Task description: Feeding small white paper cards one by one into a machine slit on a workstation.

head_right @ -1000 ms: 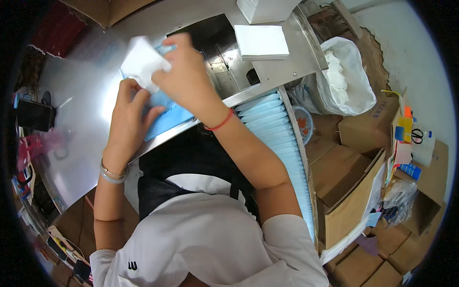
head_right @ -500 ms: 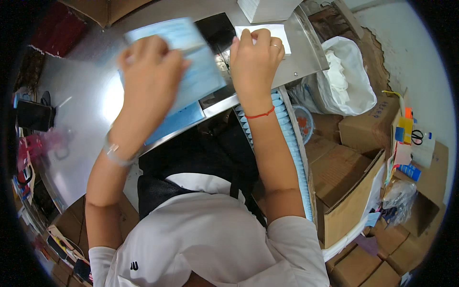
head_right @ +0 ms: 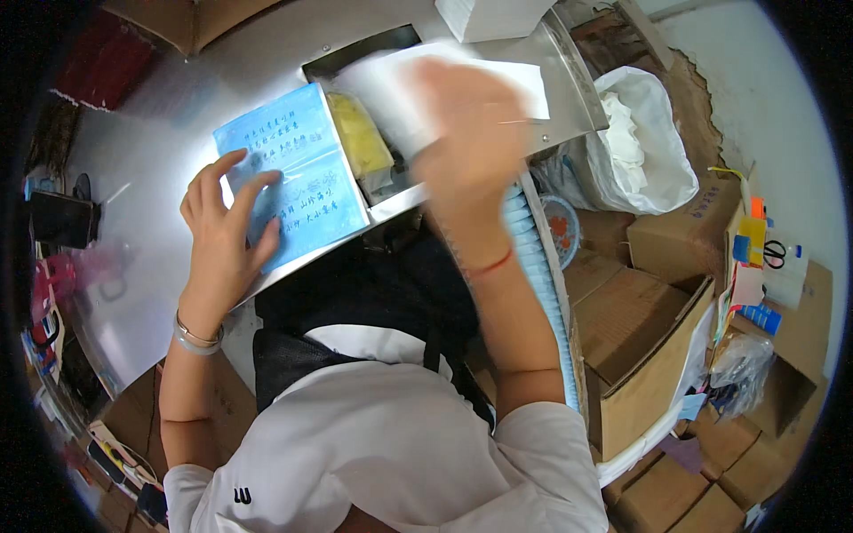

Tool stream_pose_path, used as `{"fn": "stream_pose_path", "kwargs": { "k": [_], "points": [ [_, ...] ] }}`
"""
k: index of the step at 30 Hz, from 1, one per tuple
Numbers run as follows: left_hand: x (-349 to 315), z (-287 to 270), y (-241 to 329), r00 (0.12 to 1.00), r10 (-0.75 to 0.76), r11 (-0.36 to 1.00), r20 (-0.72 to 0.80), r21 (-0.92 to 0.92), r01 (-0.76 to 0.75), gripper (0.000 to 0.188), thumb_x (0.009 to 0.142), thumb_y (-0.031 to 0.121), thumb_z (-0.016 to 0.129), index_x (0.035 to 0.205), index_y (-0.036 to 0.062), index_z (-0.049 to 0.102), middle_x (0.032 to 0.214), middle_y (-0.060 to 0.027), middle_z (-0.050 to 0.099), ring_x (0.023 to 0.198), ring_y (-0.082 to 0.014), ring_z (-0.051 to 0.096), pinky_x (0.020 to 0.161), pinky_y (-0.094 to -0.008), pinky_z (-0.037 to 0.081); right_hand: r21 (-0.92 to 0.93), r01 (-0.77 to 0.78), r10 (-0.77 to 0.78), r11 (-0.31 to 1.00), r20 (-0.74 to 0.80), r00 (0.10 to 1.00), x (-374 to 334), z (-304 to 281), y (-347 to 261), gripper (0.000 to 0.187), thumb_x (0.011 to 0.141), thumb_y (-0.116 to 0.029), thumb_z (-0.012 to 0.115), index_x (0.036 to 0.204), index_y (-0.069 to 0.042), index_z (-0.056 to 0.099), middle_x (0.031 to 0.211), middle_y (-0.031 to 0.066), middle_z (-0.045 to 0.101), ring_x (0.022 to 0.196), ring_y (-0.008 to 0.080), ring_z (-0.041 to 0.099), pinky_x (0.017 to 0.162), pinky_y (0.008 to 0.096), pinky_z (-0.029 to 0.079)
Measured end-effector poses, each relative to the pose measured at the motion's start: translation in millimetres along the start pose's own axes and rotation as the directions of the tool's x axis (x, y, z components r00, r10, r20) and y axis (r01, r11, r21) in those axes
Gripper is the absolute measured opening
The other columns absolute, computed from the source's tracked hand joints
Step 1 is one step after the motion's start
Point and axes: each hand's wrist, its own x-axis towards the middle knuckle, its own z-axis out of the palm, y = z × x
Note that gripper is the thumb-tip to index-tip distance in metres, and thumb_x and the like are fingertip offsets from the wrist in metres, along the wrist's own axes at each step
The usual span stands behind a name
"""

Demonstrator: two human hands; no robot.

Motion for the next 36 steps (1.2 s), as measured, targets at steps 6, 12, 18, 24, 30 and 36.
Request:
{"fn": "stream_pose_path", "kwargs": {
  "k": [6, 12, 18, 24, 30, 36],
  "points": [
    [-11.5, 5.5, -11.5, 0.992, -0.126, 0.989, 0.010, -0.072, 0.127, 0.068, 0.067, 0.022, 0.080, 0.128, 0.0083, 0.053, 0.144, -0.0179, 0.040, 0.125, -0.0397, 0.040, 0.103, -0.0491, 0.029, 0.234, 0.181, -0.235, 0.955, 0.230, 0.945, -34.1, 56.6, -72.8, 0.020, 0.081, -0.011, 0.059, 0.098, -0.004, 0.067, 0.099, 0.0127, 0.063, 0.104, 0.0309, 0.060, 0.106, 0.0587, 0.036],
    [-12.6, 12.1, 10.8, 0.999, -0.040, 0.999, -0.028, -0.017, 0.039, 0.051, 0.066, 0.009, 0.076, 0.115, 0.0085, 0.062, 0.123, -0.0159, 0.052, 0.108, -0.0318, 0.050, 0.089, -0.0431, 0.039, 0.536, 0.184, -0.254, 0.824, 0.059, 0.965, -4.6, 60.9, -32.3, 0.018, 0.077, -0.003, 0.061, 0.094, -0.001, 0.067, 0.099, 0.0121, 0.065, 0.096, 0.0293, 0.062, 0.104, 0.0546, 0.040],
    [-1.7, 15.6, 17.1, 1.000, -0.020, 0.999, -0.018, -0.039, 0.019, 0.056, 0.069, 0.009, 0.076, 0.121, -0.0020, 0.058, 0.109, -0.0130, 0.053, 0.093, -0.0287, 0.051, 0.082, -0.0391, 0.042, -0.436, -0.235, 0.253, 0.869, -0.018, 0.967, -17.6, 27.2, 41.8, 0.018, 0.086, -0.015, 0.067, 0.097, -0.001, 0.069, 0.098, 0.0110, 0.058, 0.090, 0.0302, 0.054, 0.079, 0.0430, 0.045],
    [13.8, 9.3, 11.1, 0.975, -0.197, 0.978, 0.104, -0.043, 0.202, 0.040, 0.072, 0.025, 0.081, 0.098, 0.0005, 0.062, 0.107, -0.0153, 0.052, 0.094, -0.0304, 0.050, 0.084, -0.0401, 0.042, -0.432, -0.118, 0.181, 0.894, 0.106, 0.978, -27.7, 20.3, 65.9, 0.011, 0.083, -0.010, 0.067, 0.088, 0.000, 0.068, 0.089, 0.0135, 0.055, 0.082, 0.0324, 0.052, 0.075, 0.0413, 0.046],
    [11.6, 8.8, 3.4, 0.994, -0.105, 0.993, -0.010, -0.053, 0.104, 0.035, 0.069, 0.025, 0.084, 0.085, 0.0028, 0.060, 0.115, -0.0175, 0.054, 0.102, -0.0333, 0.053, 0.087, -0.0424, 0.045, -0.267, -0.097, 0.177, 0.959, 0.293, 0.940, -12.4, -8.7, 71.9, 0.012, 0.084, -0.007, 0.065, 0.087, 0.003, 0.069, 0.086, 0.0159, 0.057, 0.082, 0.0343, 0.056, 0.075, 0.0432, 0.049],
    [5.8, 13.7, 8.4, 0.992, -0.114, 0.983, -0.057, -0.148, 0.105, 0.032, 0.071, 0.018, 0.082, 0.088, 0.0023, 0.060, 0.122, -0.0191, 0.054, 0.117, -0.0390, 0.054, 0.094, -0.0474, 0.046, -0.229, -0.150, 0.238, 0.962, 0.426, 0.873, -7.9, -18.8, 75.9, 0.017, 0.083, -0.006, 0.065, 0.096, 0.004, 0.070, 0.086, 0.0180, 0.058, 0.084, 0.0352, 0.058, 0.077, 0.0432, 0.050]
  ]
}}
